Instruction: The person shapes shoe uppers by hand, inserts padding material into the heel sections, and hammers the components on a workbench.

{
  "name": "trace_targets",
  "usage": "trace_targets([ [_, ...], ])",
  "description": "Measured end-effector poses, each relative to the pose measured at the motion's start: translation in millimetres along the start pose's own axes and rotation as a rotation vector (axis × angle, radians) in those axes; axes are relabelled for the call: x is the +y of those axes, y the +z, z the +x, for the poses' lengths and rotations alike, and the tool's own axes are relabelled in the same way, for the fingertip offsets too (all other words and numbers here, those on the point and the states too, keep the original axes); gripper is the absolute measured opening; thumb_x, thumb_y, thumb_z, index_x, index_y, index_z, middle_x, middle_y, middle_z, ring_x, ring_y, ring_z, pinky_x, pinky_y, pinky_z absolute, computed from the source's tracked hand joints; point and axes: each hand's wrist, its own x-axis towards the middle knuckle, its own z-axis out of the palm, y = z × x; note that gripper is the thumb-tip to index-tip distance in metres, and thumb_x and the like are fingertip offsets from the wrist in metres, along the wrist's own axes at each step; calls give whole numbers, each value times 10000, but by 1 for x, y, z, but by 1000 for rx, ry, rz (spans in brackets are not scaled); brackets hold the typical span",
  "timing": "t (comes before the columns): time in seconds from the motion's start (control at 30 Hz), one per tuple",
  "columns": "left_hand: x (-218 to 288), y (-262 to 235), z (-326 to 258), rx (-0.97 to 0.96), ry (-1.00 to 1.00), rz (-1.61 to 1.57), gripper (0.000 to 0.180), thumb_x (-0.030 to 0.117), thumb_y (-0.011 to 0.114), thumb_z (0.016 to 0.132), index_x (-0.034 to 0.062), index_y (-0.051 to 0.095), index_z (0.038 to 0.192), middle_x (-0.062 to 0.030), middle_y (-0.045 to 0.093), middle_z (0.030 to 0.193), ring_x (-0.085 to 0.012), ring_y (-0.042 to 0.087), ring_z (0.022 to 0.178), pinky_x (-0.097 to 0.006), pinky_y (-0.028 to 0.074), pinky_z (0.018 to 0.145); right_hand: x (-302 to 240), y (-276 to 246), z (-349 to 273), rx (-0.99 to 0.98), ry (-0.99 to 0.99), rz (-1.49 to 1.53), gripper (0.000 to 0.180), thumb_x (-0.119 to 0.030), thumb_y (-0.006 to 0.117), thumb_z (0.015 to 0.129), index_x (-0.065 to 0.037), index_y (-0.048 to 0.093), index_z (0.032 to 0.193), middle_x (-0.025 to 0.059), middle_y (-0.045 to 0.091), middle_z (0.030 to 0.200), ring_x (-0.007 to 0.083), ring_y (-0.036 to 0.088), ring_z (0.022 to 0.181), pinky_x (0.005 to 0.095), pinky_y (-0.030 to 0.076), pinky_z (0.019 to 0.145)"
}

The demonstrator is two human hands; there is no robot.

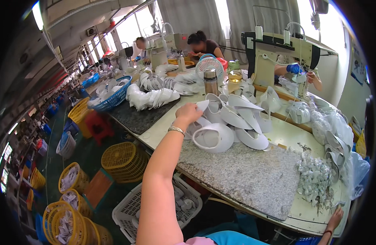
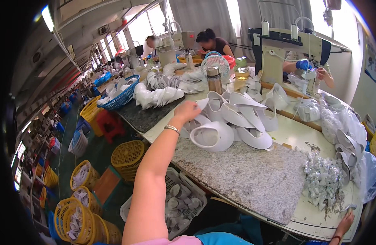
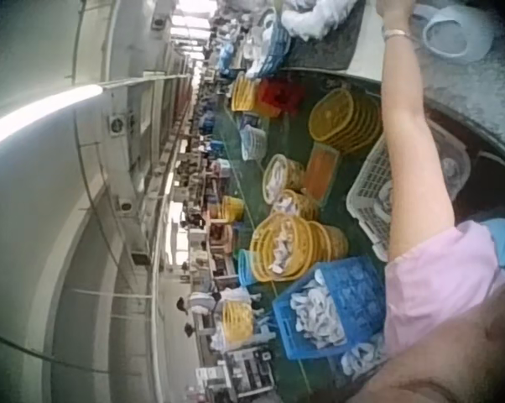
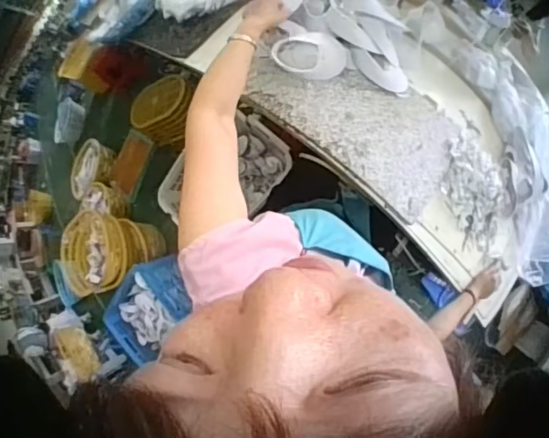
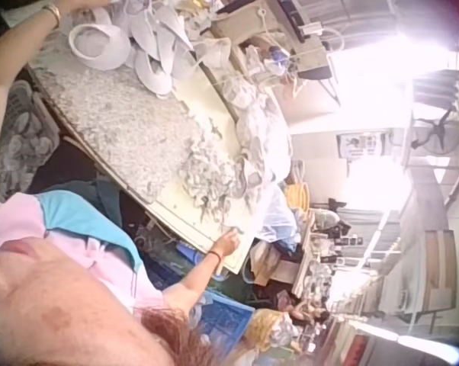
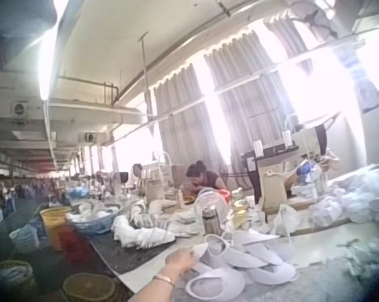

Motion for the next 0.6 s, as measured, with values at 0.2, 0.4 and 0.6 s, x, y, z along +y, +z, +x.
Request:
trace_targets([
  [0.2,-5,1,-17,181,120,176,499,429,611,755,132,648,1154,-148,638,1154,-310,621,1050,-465,451,915,-1,-7,-3,0,-10,-6,321,-160,473,965,14,542,1226,197,578,1124,376,553,1044,429,436,886],
  [0.4,-37,10,0,236,232,311,183,196,547,834,107,652,953,-108,683,973,-295,671,899,-401,522,712,-5,-3,0,-38,-6,-42,320,-185,465,976,2,551,1221,198,584,1119,376,563,1033,432,444,873],
  [0.6,-49,12,-13,521,368,580,104,119,546,823,120,627,888,-57,674,891,-275,667,821,-396,510,692,-17,-12,4,-4,-4,-60,324,-188,476,976,-8,555,1232,192,598,1118,379,584,1004,440,455,853],
])
